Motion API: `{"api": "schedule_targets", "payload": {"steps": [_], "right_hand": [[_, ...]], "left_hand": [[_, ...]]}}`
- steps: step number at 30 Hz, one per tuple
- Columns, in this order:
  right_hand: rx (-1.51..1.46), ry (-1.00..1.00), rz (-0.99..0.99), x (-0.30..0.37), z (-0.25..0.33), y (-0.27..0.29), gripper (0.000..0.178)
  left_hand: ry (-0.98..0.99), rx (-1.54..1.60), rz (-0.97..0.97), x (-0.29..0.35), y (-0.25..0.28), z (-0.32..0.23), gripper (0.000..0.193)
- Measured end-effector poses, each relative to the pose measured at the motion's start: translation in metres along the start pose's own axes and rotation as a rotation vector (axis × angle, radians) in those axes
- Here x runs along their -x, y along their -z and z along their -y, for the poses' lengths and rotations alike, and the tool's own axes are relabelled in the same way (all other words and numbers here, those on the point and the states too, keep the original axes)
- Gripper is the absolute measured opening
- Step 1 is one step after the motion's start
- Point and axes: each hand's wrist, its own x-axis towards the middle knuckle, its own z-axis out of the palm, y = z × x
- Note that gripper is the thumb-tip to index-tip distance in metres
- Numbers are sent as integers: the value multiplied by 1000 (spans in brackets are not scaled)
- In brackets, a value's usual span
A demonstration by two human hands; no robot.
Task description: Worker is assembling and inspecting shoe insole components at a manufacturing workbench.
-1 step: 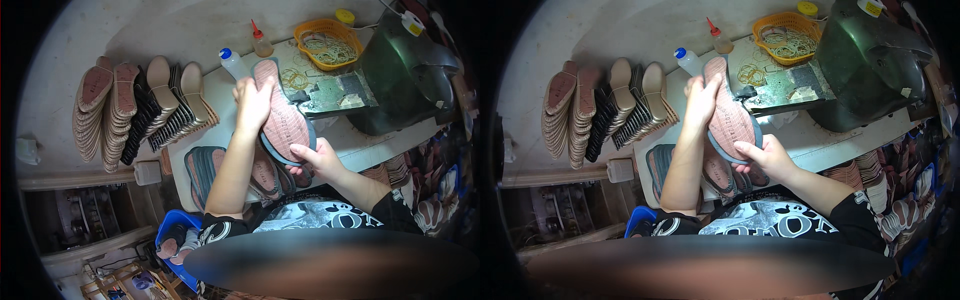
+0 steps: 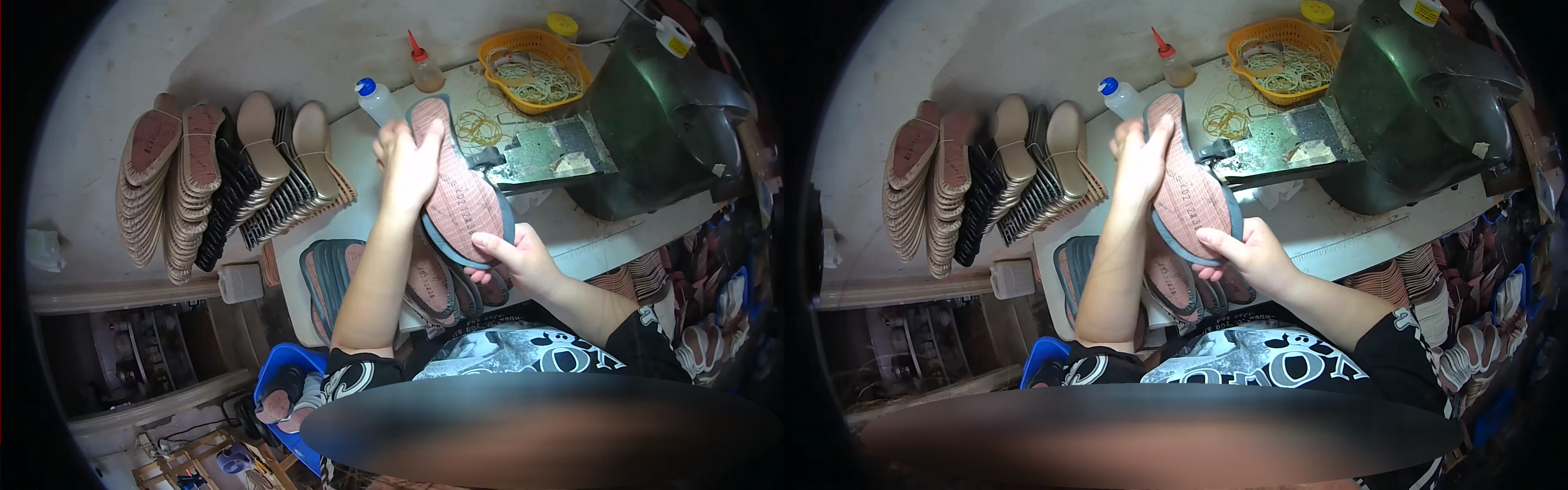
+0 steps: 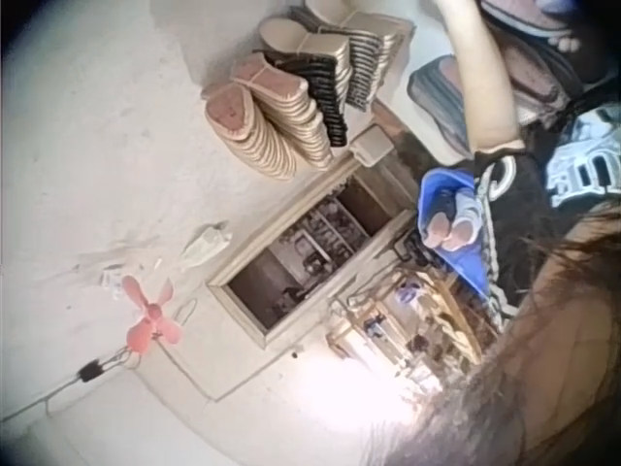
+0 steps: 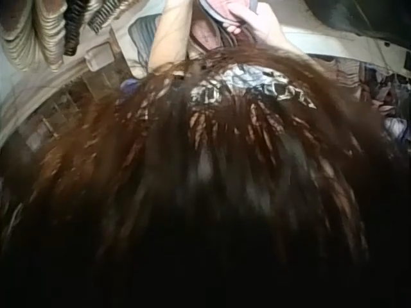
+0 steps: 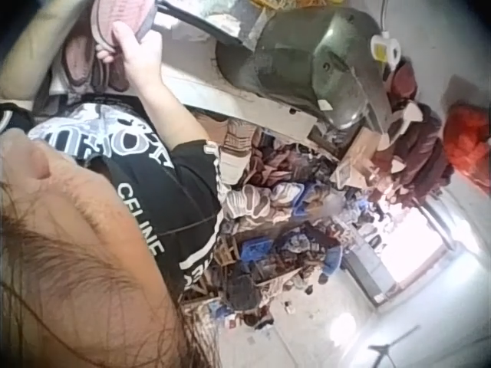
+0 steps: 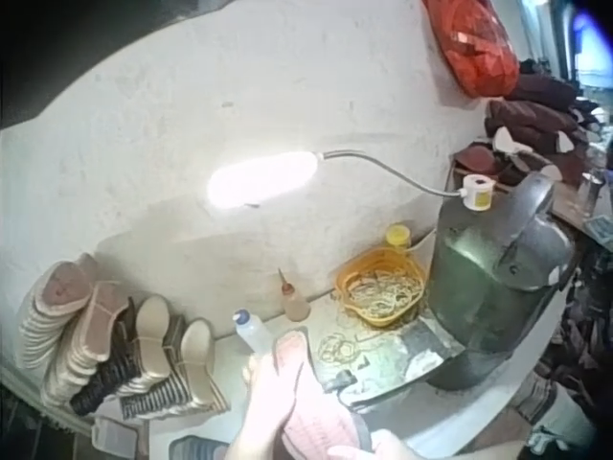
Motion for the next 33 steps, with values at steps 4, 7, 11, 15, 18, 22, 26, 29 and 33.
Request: {"api": "schedule_targets", "payload": {"steps": [4,7,11,15,18,22,26,29,33], "right_hand": [[-65,6,-18,-12,4,-3,30],[-119,-40,-49,-19,11,-9,27],[-129,-17,-28,-27,15,-10,31],[-190,75,-35,-28,10,-8,30],[-71,120,-35,-26,14,-12,30],[-125,105,-70,-30,16,-12,30],[-175,75,-117,-32,17,-11,30],[-191,69,-142,-34,17,-11,30],[-180,90,-136,-33,21,-9,33]], "left_hand": [[-438,-85,30,-12,18,-7,72],[-769,-128,563,-29,47,-6,56],[-621,-48,861,-48,47,-6,45],[-525,-140,970,-60,51,-11,43],[-466,-152,965,-59,61,-19,41],[-274,-62,1041,-64,60,-6,35],[-225,54,944,-53,61,9,49],[-193,40,896,-43,66,14,49],[-95,78,870,-26,72,7,42]]}}
